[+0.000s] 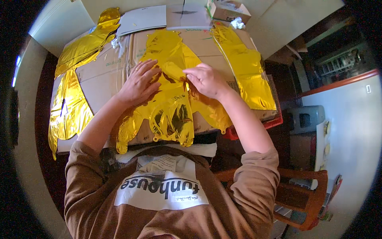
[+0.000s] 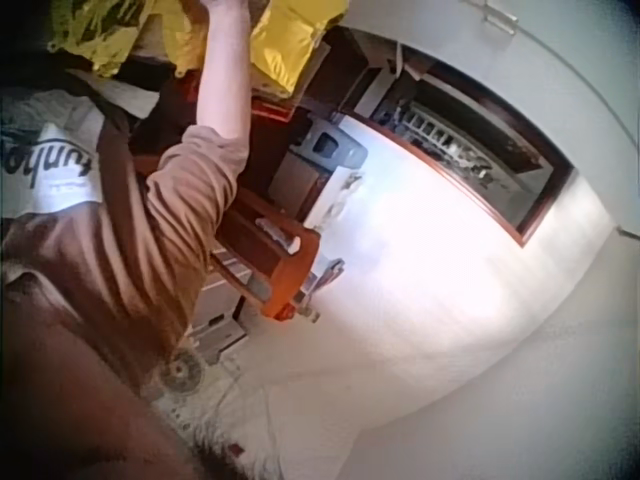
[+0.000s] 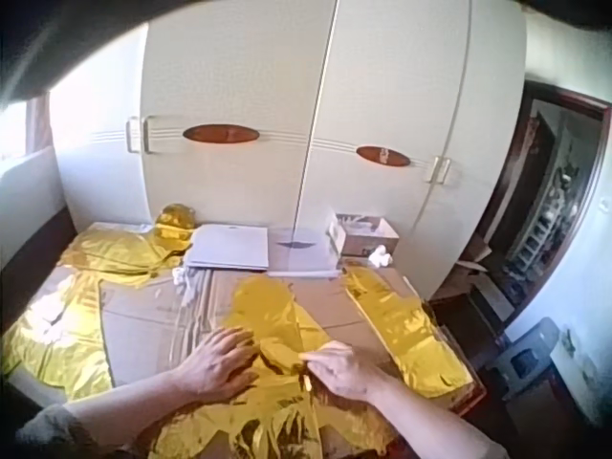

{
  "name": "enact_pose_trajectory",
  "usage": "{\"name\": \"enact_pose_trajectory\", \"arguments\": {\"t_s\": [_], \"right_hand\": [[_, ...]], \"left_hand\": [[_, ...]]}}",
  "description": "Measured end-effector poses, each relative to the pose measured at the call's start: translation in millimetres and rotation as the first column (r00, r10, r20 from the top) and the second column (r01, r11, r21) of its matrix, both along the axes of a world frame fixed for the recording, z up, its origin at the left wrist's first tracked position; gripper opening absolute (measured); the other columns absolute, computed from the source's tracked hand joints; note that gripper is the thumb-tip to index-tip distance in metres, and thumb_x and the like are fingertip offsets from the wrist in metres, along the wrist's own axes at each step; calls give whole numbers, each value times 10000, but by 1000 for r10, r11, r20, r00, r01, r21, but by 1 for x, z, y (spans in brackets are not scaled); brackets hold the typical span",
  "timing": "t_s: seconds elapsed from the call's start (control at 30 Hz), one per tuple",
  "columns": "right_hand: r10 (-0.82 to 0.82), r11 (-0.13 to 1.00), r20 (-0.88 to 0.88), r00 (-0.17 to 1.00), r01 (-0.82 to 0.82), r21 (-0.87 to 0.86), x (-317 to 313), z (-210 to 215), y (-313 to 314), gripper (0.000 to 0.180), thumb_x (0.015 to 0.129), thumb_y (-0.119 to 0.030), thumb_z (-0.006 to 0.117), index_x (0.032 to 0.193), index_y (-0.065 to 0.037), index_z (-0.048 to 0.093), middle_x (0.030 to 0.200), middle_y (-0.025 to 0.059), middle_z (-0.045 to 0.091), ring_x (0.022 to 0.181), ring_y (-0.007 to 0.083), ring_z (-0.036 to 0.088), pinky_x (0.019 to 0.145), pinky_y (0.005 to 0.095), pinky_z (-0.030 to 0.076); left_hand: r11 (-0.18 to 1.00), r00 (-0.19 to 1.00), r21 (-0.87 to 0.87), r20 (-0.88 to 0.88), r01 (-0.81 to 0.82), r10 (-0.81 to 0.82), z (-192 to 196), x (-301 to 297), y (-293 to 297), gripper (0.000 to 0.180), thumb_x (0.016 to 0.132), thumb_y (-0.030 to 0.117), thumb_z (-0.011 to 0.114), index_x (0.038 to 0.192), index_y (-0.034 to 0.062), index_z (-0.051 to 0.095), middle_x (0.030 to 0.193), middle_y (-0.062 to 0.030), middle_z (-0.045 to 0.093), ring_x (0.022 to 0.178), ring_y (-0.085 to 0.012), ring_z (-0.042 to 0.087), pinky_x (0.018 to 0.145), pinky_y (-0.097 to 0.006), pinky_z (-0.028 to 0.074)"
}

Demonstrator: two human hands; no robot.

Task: Folding a gold foil decorative item and inserting it into a white cardboard sleeve for packaging.

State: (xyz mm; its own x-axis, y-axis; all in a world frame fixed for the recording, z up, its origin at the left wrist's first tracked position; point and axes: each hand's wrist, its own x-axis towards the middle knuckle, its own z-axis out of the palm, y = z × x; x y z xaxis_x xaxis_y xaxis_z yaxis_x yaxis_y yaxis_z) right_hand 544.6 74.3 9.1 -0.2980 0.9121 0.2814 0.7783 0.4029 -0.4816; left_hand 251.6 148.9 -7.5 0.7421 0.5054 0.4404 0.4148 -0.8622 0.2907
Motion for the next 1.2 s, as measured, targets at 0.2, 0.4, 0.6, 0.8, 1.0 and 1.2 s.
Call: {"name": "enact_pose_trajectory", "arguments": {"t_s": [0.2,0.4,0.6,0.8,1.0,1.2], "right_hand": [[-51,963,2,999,49,263,-3,2,26,200,894,-163,703,1070,-75,738,1085,97,742,997,302,674,898,395,536],[-20,941,240,971,-62,332,-8,-15,43,262,868,-160,731,1113,-69,723,1223,87,701,1145,278,636,1031,419,469],[-26,949,284,959,-66,308,-13,-16,41,288,883,-162,710,1154,-65,710,1276,92,684,1164,290,629,1048,415,461],[-5,965,180,984,-42,260,-10,-28,42,308,905,-197,689,1180,-57,697,1299,108,670,1204,323,604,1078,430,447],[-30,970,217,976,-23,241,-10,-31,38,373,886,-141,715,1246,-67,654,1378,111,614,1274,326,555,1078,419,456],[-31,972,223,974,-23,234,-9,-33,38,411,881,-146,719,1272,-80,614,1387,114,604,1274,332,549,1087,426,444]], "left_hand": [[997,984,45,162,68,-74,21,19,2,358,904,193,680,1206,31,577,1319,-201,549,1246,-417,506,1087,-511,393],[992,971,104,223,69,-91,19,35,1,432,908,196,669,1277,21,530,1317,-198,554,1244,-402,517,1098,-509,387],[996,995,62,77,65,-70,0,39,8,345,893,206,692,1175,28,603,1259,-178,585,1220,-374,539,1086,-491,398],[994,984,-15,144,111,-108,-14,39,12,341,847,199,741,1119,27,628,1197,-161,599,1139,-360,573,1014,-464,443],[994,981,-27,168,105,-99,-19,38,11,352,839,201,748,1120,28,628,1181,-167,612,1123,-364,585,1014,-467,447],[995,985,-41,149,94,-87,-19,38,10,362,832,201,750,1123,25,628,1188,-167,617,1125,-368,585,1021,-468,445]]}}
